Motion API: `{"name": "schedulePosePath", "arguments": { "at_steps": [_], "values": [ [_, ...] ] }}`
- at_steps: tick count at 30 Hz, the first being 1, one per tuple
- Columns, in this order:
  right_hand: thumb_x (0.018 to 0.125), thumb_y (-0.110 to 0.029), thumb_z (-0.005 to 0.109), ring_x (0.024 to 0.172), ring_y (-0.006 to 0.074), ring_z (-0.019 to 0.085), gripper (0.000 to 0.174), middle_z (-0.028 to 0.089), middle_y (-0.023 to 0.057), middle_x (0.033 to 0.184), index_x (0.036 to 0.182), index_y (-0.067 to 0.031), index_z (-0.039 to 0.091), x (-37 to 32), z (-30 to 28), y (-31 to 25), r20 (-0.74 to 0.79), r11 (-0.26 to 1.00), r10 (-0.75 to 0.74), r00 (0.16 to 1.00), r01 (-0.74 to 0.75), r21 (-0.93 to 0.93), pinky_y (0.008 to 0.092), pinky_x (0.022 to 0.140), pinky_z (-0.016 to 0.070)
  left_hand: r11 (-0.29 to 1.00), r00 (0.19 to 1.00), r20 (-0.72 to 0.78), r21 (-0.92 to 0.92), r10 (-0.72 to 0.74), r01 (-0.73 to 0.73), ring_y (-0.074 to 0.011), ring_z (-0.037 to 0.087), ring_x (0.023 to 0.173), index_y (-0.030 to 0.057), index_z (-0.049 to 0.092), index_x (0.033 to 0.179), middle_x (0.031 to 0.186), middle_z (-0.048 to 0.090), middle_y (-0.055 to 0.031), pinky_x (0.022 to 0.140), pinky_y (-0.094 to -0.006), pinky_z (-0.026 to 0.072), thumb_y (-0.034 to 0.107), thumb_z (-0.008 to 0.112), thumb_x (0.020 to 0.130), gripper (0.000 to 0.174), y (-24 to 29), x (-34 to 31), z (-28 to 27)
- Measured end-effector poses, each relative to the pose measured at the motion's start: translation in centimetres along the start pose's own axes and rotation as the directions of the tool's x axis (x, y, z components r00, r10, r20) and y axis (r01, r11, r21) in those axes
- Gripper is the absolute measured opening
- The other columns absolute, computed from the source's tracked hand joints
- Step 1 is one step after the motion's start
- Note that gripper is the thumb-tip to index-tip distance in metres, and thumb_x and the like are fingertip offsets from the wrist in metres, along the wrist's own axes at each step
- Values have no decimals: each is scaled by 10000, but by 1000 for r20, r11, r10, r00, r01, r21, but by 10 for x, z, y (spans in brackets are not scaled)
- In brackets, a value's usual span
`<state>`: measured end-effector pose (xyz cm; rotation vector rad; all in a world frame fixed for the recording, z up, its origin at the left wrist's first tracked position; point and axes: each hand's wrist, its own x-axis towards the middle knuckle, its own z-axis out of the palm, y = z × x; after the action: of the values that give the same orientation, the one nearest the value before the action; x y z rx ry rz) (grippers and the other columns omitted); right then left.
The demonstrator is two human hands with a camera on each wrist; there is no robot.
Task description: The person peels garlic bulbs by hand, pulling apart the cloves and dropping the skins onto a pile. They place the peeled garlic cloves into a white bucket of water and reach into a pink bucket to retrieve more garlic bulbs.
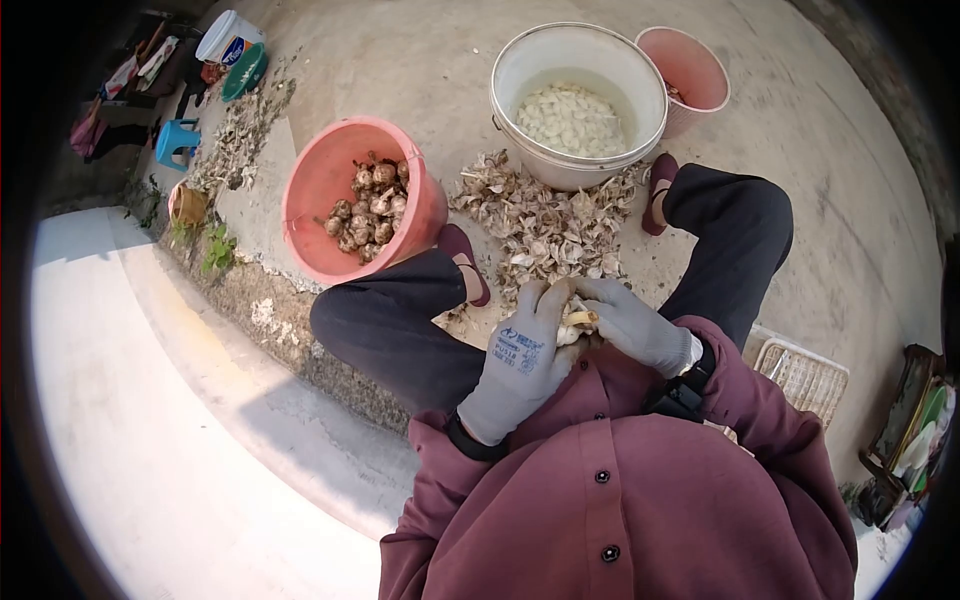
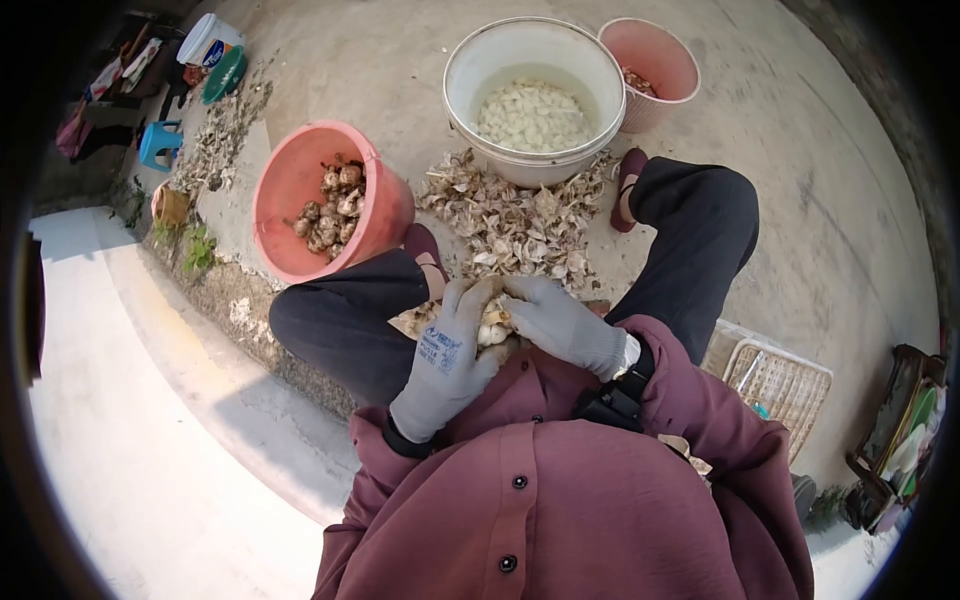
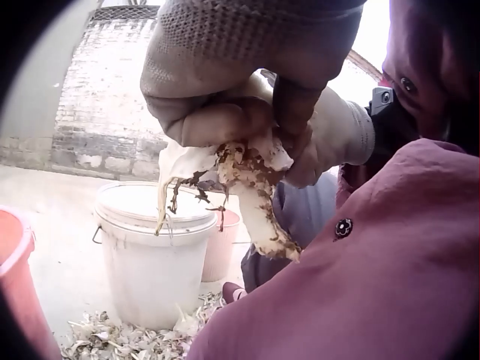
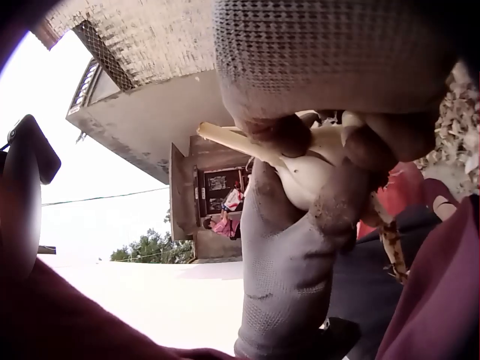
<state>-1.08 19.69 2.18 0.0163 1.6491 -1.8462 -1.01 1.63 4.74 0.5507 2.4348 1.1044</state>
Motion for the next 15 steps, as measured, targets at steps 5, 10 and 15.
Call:
{"name": "schedulePosePath", "arguments": {
  "at_steps": [5, 10, 15],
  "values": [
    [930, -113, 462, 806, 97, 565, 273, 624, 42, 906, 1138, 13, 587, 3, 7, 12, -51, 993, -38, 998, 43, 108, 265, 718, 482, 999, 999, 14, 16, -42, 42, -398, 574, 1030, 39, 431, 1321, 1182, 490, -200, 840, -429, 488, 114, 740, 731, 670, -2, -1, 4],
    [985, -208, 479, 657, 40, 484, 257, 551, -12, 791, 1132, -13, 561, -6, 9, 6, -11, 948, 115, 993, -107, 301, 202, 564, 405, 998, 993, -103, -27, 62, -65, -388, 591, 935, 46, 421, 1315, 1141, 461, -197, 760, -436, 509, 135, 758, 735, 676, -13, 0, 7],
    [1019, -314, 492, 617, 29, 448, 300, 505, -34, 747, 1114, -35, 545, -2, -1, 6, -86, 974, 146, 986, -128, 185, 181, 527, 364, 964, 983, -179, -254, 35, -80, -288, 571, 1093, -8, 424, 1326, 1234, 508, -180, 940, -363, 460, 36, 721, 755, 645, -17, 7, 15]
  ]
}}
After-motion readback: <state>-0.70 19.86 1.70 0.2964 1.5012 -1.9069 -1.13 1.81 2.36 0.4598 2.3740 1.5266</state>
